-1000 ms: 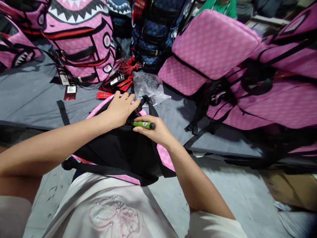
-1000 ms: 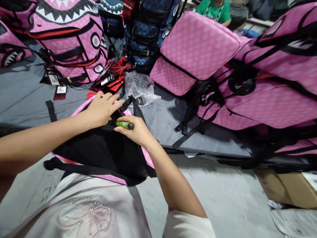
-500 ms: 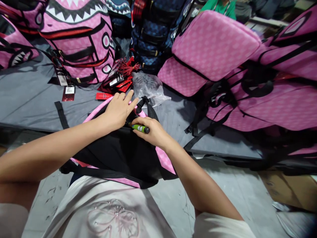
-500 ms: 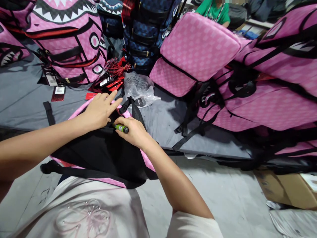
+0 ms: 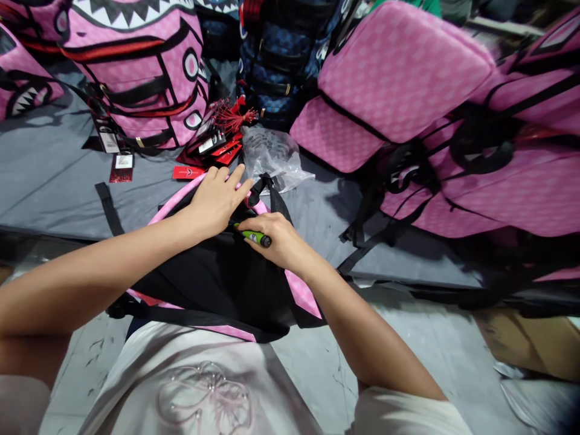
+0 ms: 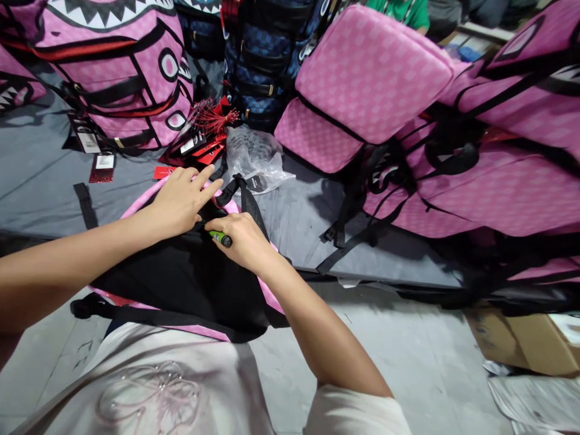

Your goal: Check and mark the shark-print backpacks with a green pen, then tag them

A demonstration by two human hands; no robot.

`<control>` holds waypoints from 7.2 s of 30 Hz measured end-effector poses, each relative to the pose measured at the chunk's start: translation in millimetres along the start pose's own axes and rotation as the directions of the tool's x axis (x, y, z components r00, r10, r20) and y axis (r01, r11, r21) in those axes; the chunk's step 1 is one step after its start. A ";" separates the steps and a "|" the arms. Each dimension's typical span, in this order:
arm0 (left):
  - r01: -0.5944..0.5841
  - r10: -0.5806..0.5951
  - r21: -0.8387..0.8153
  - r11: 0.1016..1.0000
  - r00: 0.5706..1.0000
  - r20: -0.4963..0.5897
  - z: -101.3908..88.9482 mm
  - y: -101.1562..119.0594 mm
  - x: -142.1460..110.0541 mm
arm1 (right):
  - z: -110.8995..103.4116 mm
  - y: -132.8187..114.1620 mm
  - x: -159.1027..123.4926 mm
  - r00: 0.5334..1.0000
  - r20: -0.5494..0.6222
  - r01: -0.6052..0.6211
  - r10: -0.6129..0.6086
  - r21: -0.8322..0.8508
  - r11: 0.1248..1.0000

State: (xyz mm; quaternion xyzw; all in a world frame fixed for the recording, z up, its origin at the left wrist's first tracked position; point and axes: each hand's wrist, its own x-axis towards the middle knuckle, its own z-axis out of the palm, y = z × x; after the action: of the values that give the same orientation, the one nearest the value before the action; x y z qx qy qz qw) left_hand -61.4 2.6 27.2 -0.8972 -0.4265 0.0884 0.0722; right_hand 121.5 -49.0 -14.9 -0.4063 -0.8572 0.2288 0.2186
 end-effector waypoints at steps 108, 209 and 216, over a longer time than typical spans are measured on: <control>0.104 -0.128 0.111 0.988 0.964 0.234 -12.9 -33.9 -50.5 | 67.3 -78.8 -14.8 0.899 -0.371 -0.137 0.232 0.264 0.955; 0.025 -0.032 0.023 0.999 0.935 0.353 4.7 -67.6 -30.6 | 88.0 -75.7 42.6 0.905 -0.264 -0.281 0.333 0.216 0.935; -0.009 0.003 0.019 1.000 0.955 0.296 8.0 -69.9 -34.4 | 94.8 -66.9 44.0 0.883 -0.297 -0.279 0.362 0.289 0.916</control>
State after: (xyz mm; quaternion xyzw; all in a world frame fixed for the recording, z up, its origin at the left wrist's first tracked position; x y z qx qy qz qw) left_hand -137.1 20.0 37.0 -0.8744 -0.4290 0.2261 0.0164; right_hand 3.2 -72.2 -44.3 -0.5478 -0.6922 0.2884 0.3710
